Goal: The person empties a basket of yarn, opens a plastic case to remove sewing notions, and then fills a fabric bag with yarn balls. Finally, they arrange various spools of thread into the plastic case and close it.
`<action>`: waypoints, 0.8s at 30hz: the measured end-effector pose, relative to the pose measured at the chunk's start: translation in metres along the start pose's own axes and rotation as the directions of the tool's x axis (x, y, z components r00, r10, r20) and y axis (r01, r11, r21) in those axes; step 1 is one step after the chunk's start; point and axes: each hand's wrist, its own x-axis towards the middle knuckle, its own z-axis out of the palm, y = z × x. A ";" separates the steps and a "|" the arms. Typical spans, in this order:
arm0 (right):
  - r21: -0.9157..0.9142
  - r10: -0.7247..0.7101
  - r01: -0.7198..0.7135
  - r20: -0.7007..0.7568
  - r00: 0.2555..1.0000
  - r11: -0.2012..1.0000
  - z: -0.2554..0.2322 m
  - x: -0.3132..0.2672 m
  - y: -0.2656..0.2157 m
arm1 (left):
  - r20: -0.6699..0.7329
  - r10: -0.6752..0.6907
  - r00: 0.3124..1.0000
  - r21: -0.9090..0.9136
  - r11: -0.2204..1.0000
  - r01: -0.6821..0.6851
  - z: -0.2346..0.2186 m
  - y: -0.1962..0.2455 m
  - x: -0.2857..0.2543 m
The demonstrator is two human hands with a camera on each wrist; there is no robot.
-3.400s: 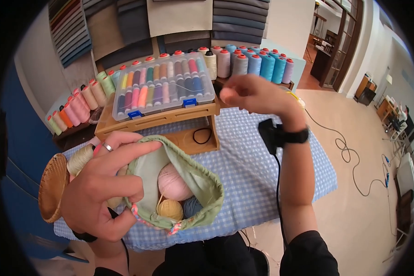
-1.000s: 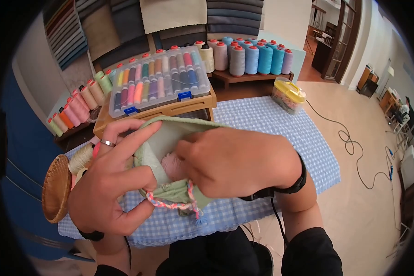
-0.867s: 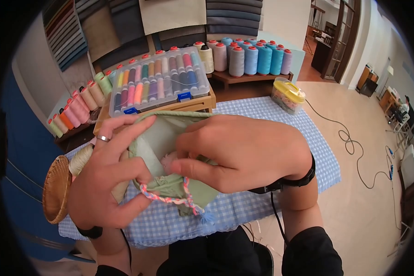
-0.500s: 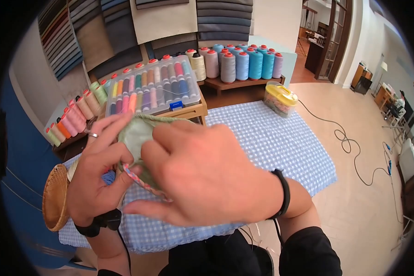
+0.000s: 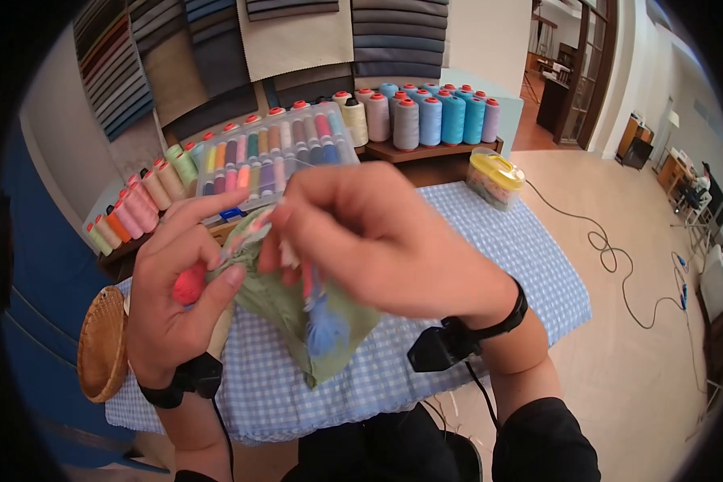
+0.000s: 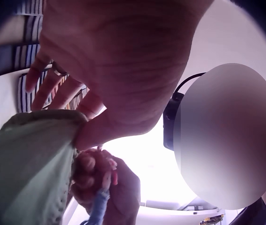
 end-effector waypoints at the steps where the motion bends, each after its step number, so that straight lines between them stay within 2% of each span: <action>1: 0.170 -0.029 0.037 -0.052 0.998 0.985 -0.002 0.001 -0.002 | 0.026 0.081 0.996 -0.013 0.997 -0.081 0.002 -0.008 0.002; 2: 0.205 -0.089 0.091 -0.020 0.996 0.974 -0.007 0.003 0.001 | 0.051 0.162 0.985 -0.026 0.987 -0.161 0.003 -0.012 0.003; 3: 0.206 -0.091 0.092 -0.012 0.996 0.974 -0.009 0.002 0.004 | 0.046 0.159 0.986 -0.020 0.987 -0.158 0.007 -0.010 0.001; 5: 0.230 -0.163 0.146 0.056 0.985 0.962 -0.010 0.002 0.005 | 0.110 -0.081 0.991 -0.262 0.959 0.107 0.020 0.001 0.002; 6: 0.201 -0.162 0.145 0.068 0.984 0.969 -0.007 0.001 0.002 | 0.103 -0.016 0.995 -0.261 0.964 0.043 0.028 -0.004 0.002; 7: 0.219 -0.313 0.280 0.134 0.940 0.935 -0.010 0.006 0.013 | 0.038 -0.005 0.999 -0.313 0.950 0.017 0.037 -0.005 0.003; 10: 0.263 -0.214 0.191 0.063 0.975 0.946 0.002 0.018 0.000 | -0.063 0.042 0.997 -0.307 0.950 -0.060 0.044 -0.008 0.002; 12: 0.320 -0.141 0.136 -0.006 0.990 0.938 0.002 0.036 -0.010 | 0.011 0.080 0.997 -0.229 0.970 -0.075 0.041 -0.016 0.003; 13: 0.416 -0.097 0.060 0.069 0.993 0.907 -0.004 0.043 -0.020 | 0.001 0.077 0.997 -0.230 0.970 -0.075 0.041 -0.018 0.003; 15: 0.339 0.034 -0.018 -0.042 0.999 0.941 0.002 0.055 -0.036 | -0.049 -0.045 0.998 -0.337 0.941 0.026 0.041 -0.018 0.003; 16: 0.393 0.065 -0.059 -0.003 0.998 0.918 -0.002 0.060 -0.041 | -0.045 -0.159 0.986 -0.463 0.878 0.121 0.043 -0.012 0.005; 17: 0.383 0.064 -0.060 0.000 0.998 0.922 -0.007 0.060 -0.045 | -0.055 -0.156 0.986 -0.467 0.877 0.113 0.039 -0.013 0.004; 19: 0.549 0.046 -0.083 0.081 0.996 0.832 -0.022 0.057 -0.056 | 0.173 -0.214 0.961 -0.234 0.939 0.252 0.026 -0.018 0.002; 20: 0.498 0.018 -0.023 0.015 1.000 0.867 -0.033 0.053 -0.060 | 0.190 -0.189 0.964 -0.252 0.939 0.234 0.026 -0.022 0.002; 21: 0.495 0.010 0.083 -0.182 0.983 0.865 -0.036 0.050 -0.067 | 0.178 -0.185 0.966 -0.260 0.939 0.228 0.025 -0.024 0.000; 22: 0.487 -0.037 0.156 -0.245 0.969 0.859 -0.048 0.049 -0.074 | 0.172 -0.180 0.968 -0.251 0.943 0.220 0.024 -0.025 -0.002; 23: 0.546 -0.097 0.189 -0.193 0.976 0.816 -0.067 0.049 -0.079 | 0.166 -0.177 0.970 -0.243 0.946 0.214 0.023 -0.025 -0.004; 24: 0.543 -0.147 0.238 -0.206 0.967 0.805 -0.080 0.047 -0.085 | 0.158 -0.175 0.972 -0.254 0.944 0.211 0.021 -0.023 -0.004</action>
